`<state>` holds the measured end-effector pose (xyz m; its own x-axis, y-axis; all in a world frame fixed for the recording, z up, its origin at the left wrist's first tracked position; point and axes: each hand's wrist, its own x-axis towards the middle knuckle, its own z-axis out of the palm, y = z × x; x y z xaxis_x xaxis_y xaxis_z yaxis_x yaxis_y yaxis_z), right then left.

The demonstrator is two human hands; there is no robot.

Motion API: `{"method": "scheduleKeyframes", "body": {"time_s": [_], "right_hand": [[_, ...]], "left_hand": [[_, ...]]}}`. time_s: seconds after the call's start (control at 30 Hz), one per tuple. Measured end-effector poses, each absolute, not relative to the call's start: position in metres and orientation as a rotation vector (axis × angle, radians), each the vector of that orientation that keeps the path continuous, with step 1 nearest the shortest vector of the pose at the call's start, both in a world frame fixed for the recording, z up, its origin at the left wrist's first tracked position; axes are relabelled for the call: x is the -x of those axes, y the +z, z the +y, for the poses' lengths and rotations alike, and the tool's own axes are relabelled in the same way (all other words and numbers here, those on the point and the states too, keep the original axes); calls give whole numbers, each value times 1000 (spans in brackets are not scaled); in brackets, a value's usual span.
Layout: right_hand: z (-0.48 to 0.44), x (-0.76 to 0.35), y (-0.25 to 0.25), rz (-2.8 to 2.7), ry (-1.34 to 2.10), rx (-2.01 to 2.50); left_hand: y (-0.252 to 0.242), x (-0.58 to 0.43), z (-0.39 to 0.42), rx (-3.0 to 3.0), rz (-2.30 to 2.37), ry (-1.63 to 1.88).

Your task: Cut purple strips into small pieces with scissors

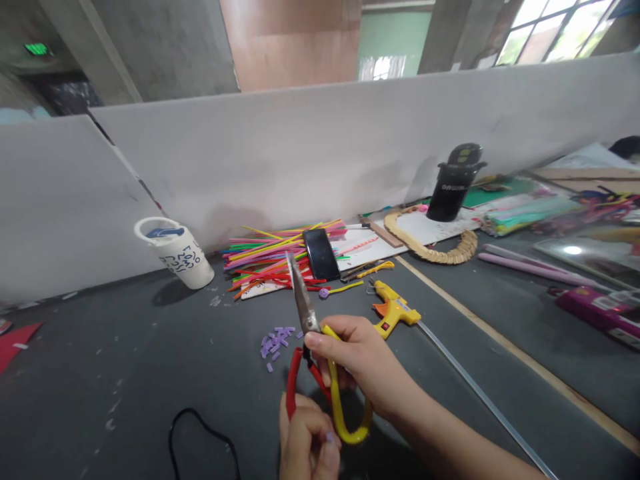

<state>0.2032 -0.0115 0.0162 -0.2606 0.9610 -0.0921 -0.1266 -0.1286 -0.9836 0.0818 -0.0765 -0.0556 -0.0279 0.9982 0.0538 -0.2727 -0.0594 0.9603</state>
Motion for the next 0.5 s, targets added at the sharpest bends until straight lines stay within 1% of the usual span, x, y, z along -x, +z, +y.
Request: {"method": "scheduleKeyframes", "body": {"time_s": [0.07,0.13,0.27,0.37,0.5], "right_hand": [[-5,-208,19,-1305,1454,1075],[0,-212,20,-1356,1395,1113],[3,-214,17,-1402,1565,1104],[1,-213,17,-1466,1722,1027],[2,-218,19,-1586,1630,993]], "left_hand": [[-47,-78,-68,-1153,958,1338],[-37,-72,-58,-1111,893,1251],[-23,-60,-46,-757,681,1107],[-12,-53,-47,-672,689,1098],[1,-41,-50,-670,825,1090]]}}
